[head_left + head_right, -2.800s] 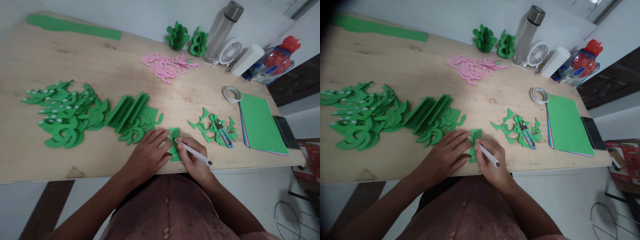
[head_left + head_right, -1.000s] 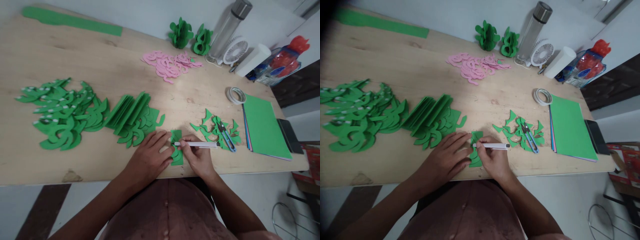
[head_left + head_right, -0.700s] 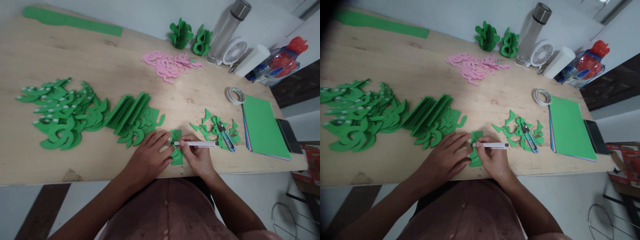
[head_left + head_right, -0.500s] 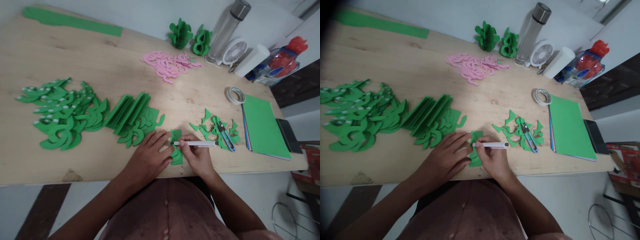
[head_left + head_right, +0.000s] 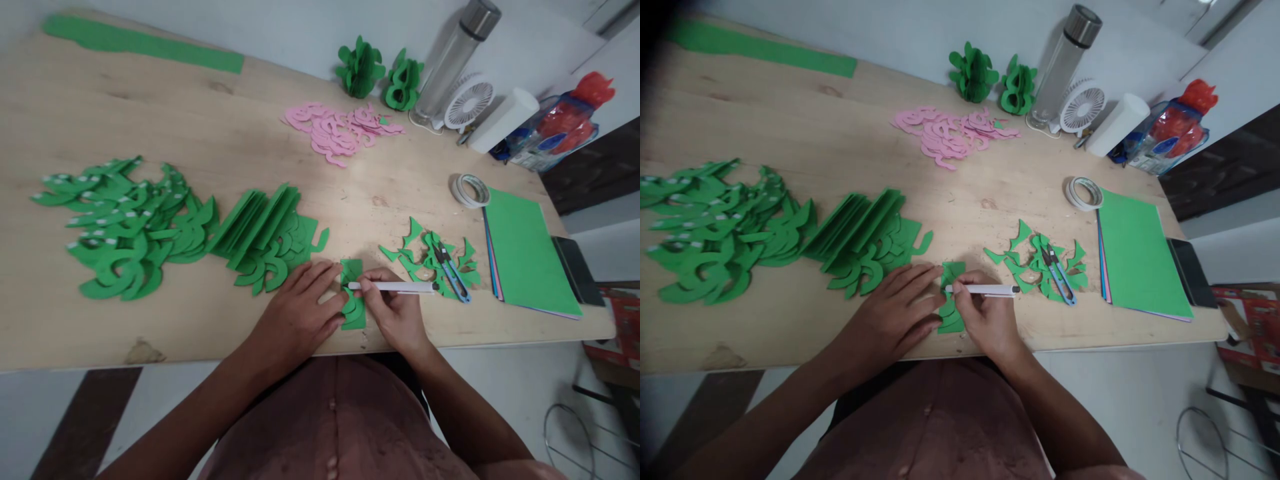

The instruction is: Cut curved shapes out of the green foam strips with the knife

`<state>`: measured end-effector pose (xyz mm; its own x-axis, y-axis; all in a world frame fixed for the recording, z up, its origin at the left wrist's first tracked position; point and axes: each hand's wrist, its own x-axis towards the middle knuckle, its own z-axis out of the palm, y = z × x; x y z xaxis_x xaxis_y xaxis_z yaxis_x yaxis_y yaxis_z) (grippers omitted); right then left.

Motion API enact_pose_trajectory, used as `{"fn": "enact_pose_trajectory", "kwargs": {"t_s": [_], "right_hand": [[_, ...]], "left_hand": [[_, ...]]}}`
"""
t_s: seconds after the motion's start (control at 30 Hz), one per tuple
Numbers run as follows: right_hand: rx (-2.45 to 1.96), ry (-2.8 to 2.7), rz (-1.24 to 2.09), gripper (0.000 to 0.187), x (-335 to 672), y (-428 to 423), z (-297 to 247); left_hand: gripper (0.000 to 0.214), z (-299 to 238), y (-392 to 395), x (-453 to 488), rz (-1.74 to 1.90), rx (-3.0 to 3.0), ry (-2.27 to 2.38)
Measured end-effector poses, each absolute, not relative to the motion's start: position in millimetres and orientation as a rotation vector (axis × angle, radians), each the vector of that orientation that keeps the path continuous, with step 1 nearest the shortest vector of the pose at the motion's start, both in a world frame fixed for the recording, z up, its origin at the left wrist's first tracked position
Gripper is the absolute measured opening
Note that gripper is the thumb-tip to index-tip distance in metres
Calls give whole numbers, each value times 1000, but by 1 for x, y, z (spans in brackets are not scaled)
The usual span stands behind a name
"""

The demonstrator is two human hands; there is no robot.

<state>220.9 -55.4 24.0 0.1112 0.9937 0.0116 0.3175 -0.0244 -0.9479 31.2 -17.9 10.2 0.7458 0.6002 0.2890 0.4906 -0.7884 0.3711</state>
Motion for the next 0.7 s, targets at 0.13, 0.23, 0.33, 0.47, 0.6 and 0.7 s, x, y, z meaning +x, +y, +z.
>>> {"fn": "enact_pose_trajectory", "kwargs": {"t_s": [0.13,0.23,0.33,0.47,0.6,0.7], "right_hand": [[-1504,-1344,955,15,221,-55,25],[-1508,-1369,961,13,220,-55,25],[-1515,-1376,959,12,220,-55,25],[-1512,-1382,948,10,220,-55,26],[-1510,-1390,931,10,220,-55,27],[-1521,-1391,919,11,221,-55,26]], "left_hand": [[21,10,-18,31,576,2668,855],[22,10,-17,31,570,2668,852],[22,9,-17,31,574,2677,847],[23,9,-18,31,584,2676,849],[21,9,-19,31,576,2670,854],[21,8,-18,31,576,2677,854]]}}
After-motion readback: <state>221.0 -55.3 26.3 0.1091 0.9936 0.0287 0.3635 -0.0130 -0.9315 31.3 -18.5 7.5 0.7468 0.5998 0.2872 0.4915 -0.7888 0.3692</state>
